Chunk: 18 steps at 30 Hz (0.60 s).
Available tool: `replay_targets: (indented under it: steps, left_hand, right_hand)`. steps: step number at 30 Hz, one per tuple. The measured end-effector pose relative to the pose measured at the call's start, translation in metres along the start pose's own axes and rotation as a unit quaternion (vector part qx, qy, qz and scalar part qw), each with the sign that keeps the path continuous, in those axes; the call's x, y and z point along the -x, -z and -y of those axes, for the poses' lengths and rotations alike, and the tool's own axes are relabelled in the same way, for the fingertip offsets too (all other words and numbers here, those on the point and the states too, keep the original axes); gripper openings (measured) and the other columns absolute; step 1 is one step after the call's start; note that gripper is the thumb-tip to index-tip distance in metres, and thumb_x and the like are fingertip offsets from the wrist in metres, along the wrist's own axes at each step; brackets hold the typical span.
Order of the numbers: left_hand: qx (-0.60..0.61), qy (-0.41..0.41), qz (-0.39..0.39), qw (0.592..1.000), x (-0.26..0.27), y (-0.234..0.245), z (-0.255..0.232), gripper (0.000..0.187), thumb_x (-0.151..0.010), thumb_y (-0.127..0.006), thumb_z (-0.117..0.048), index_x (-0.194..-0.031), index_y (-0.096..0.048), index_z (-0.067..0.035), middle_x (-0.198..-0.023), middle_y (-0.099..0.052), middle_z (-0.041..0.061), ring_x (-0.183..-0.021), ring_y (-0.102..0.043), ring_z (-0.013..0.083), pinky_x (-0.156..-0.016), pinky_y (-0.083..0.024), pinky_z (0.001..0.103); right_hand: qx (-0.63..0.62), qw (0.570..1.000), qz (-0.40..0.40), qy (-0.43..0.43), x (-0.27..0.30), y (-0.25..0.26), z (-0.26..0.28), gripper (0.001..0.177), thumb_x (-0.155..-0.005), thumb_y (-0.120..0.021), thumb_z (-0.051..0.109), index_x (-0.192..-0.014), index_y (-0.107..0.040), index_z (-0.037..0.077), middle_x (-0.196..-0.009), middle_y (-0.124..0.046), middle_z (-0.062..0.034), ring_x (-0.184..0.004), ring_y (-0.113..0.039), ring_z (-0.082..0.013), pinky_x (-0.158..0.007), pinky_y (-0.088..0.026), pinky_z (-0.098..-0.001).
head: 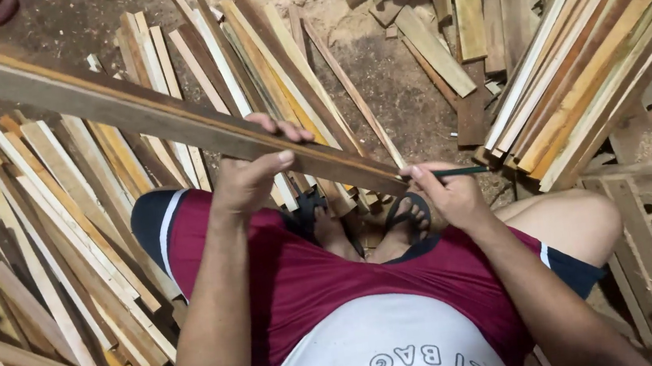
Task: Marking thin wooden strips with a pencil for sorting or future cutting
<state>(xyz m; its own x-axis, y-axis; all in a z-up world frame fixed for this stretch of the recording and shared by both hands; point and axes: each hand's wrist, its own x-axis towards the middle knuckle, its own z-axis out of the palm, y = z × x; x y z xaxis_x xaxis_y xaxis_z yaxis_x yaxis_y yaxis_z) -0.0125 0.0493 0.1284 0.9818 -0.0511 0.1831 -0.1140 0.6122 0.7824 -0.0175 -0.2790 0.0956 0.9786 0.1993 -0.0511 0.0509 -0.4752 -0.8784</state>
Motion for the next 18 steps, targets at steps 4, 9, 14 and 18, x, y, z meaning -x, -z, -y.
replay_targets:
  steps: [4, 9, 14, 18]
  left_hand:
    - [0.006, 0.000, -0.007, 1.000, 0.001, 0.002, 0.003, 0.043, -0.081, -0.075, 0.009, -0.111, -0.048, -0.008, -0.104, -0.068, 0.021, -0.113, -0.068, 0.0387, -0.104, -0.051, 0.049]
    - [-0.115, 0.048, 0.018, 0.992, 0.003, -0.026, 0.031, 0.039, -0.075, -0.086, -0.003, -0.105, -0.060, -0.006, -0.101, -0.076, 0.019, -0.107, -0.072, 0.0307, -0.094, -0.056, 0.041]
    - [-0.273, 0.249, 0.063, 0.927, 0.021, -0.077, 0.066, 0.031, -0.078, -0.078, -0.025, -0.101, -0.071, -0.005, -0.100, -0.075, 0.018, -0.103, -0.071, 0.0298, -0.096, -0.055, 0.045]
    - [-0.271, 0.208, 0.117, 0.933, 0.052, -0.069, 0.108, 0.026, -0.086, -0.080, -0.015, -0.108, -0.075, -0.002, -0.107, -0.075, 0.018, -0.105, -0.070, 0.0268, -0.097, -0.057, 0.043]
  right_hand:
    - [0.062, 0.998, -0.004, -0.018, 0.009, 0.015, -0.017, 0.015, -0.098, -0.070, 0.014, -0.101, -0.082, 0.005, -0.080, -0.075, -0.0222, -0.082, -0.074, -0.0374, -0.077, -0.057, -0.0500]
    - [-0.089, 0.993, -0.073, 0.012, -0.009, 0.001, 0.050, 0.025, -0.104, -0.058, 0.018, -0.110, -0.078, 0.005, -0.062, -0.066, -0.0083, -0.058, -0.061, -0.0149, -0.053, -0.053, -0.0302]
    - [-0.236, 0.963, -0.097, 0.089, -0.031, -0.034, 0.146, 0.024, -0.102, -0.060, 0.020, -0.106, -0.077, 0.004, -0.064, -0.069, -0.0087, -0.053, -0.062, -0.0106, -0.042, -0.051, -0.0213]
    - [-0.287, 0.918, -0.133, 0.237, -0.046, -0.037, 0.213, 0.023, -0.100, -0.062, 0.012, -0.104, -0.077, -0.004, -0.057, -0.063, -0.0111, -0.052, -0.062, -0.0130, -0.046, -0.053, -0.0234]
